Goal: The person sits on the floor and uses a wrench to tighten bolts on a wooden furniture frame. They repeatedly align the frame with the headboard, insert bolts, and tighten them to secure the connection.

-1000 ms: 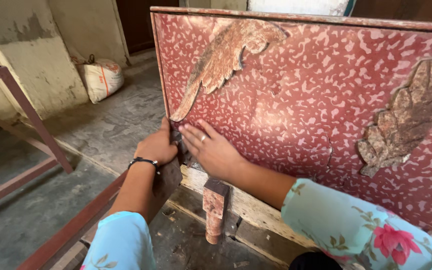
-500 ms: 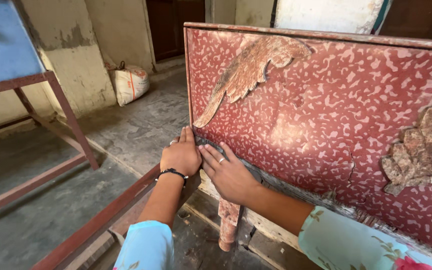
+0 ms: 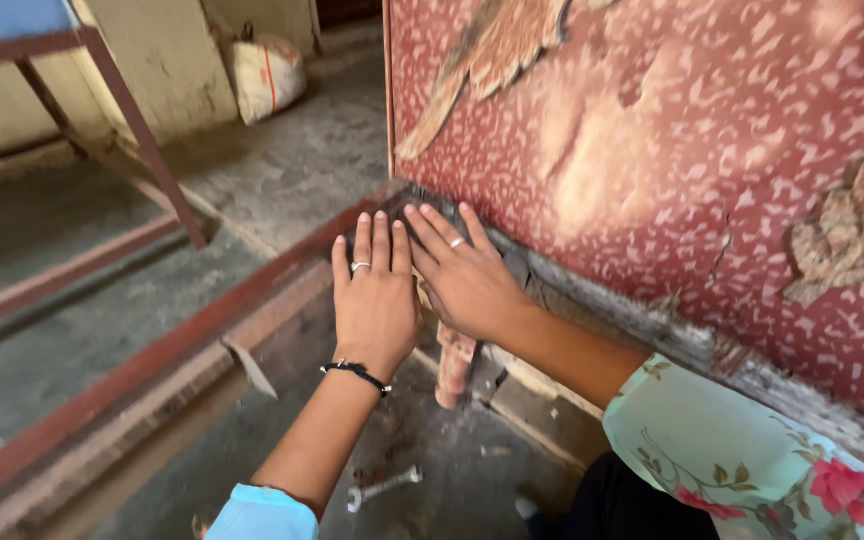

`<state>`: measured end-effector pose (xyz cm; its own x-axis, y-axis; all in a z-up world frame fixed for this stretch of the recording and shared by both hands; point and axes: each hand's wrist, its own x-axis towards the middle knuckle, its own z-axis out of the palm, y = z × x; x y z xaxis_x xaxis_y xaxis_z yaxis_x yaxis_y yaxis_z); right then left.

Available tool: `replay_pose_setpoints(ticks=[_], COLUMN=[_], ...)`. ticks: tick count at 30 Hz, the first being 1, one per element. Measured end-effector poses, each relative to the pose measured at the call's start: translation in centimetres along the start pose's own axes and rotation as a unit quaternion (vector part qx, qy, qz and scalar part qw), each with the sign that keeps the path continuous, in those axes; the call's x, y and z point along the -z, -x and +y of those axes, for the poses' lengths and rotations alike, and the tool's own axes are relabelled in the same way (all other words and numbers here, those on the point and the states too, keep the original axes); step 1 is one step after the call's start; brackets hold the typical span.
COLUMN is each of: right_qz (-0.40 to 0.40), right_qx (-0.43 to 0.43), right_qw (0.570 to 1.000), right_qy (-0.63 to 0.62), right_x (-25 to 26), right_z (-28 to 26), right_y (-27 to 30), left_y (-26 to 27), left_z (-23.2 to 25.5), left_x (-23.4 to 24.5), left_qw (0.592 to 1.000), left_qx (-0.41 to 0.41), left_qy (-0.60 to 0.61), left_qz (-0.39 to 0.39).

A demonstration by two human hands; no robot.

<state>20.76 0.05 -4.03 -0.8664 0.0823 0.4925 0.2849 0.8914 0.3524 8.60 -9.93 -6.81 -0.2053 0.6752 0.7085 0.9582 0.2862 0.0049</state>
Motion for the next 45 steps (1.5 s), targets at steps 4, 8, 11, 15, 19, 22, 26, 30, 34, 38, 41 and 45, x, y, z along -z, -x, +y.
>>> replay_pose_setpoints(ticks=[4,8,11,15,19,22,26,30,34,38,41,45], right_qz=[-0.003,-0.024,-0.062,-0.048,-0.069,-0.082,-0.125,-0.153,-0.200,-0.230,-0.234,-0.254], right_qx=[0.003,0.002,0.008,0.020,0.025,0.029,0.022,0.028,0.033,0.034,0.015,-0.041], right_qw=[0.999,0.995,0.995,0.995,0.990,0.988,0.976,0.963,0.952,0.941,0.937,0.922], right_qy=[-0.038,-0.092,-0.073,-0.091,-0.119,-0.124,-0.176,-0.222,-0.228,-0.245,-0.260,-0.288], right_x=[-0.3,-1.0,-1.1,-1.3,-2.3,-3.8,-7.3,-11.2,-14.7,-17.9,-20.2,-23.3], right_z=[-1.8,-3.6,-4.1,-4.3,-5.4,-6.5,-8.1,-10.2,-12.5,-14.5,-15.7,-17.2], right_y=[1.5,3.8,4.8,5.3,6.3,6.9,8.7,10.6,12.8,14.2,15.2,16.0], left_y=[3.5,7.3,8.4,9.1,11.2,13.0,16.8,21.3,24.9,27.3,28.7,30.6], left_z=[1.1,2.3,2.4,2.2,1.9,1.0,-0.2,-1.2,-1.4,-1.3,-1.3,-1.6], left_x=[0.5,0.3,0.3,0.0,-0.9,-2.3,-5.4,-8.4,-10.9,-13.2,-14.9,-17.1], left_qw=[0.999,0.998,0.996,0.994,0.992,0.990,0.982,0.971,0.950,0.923,0.919,0.912], left_qx=[-0.005,-0.021,-0.019,-0.022,-0.008,0.012,0.049,0.078,0.104,0.122,0.141,0.144], left_qy=[0.049,0.053,0.071,0.092,0.102,0.083,0.053,0.030,0.033,0.042,0.063,0.064], left_qz=[-0.011,-0.032,-0.057,-0.062,-0.080,-0.112,-0.174,-0.222,-0.292,-0.362,-0.363,-0.379])
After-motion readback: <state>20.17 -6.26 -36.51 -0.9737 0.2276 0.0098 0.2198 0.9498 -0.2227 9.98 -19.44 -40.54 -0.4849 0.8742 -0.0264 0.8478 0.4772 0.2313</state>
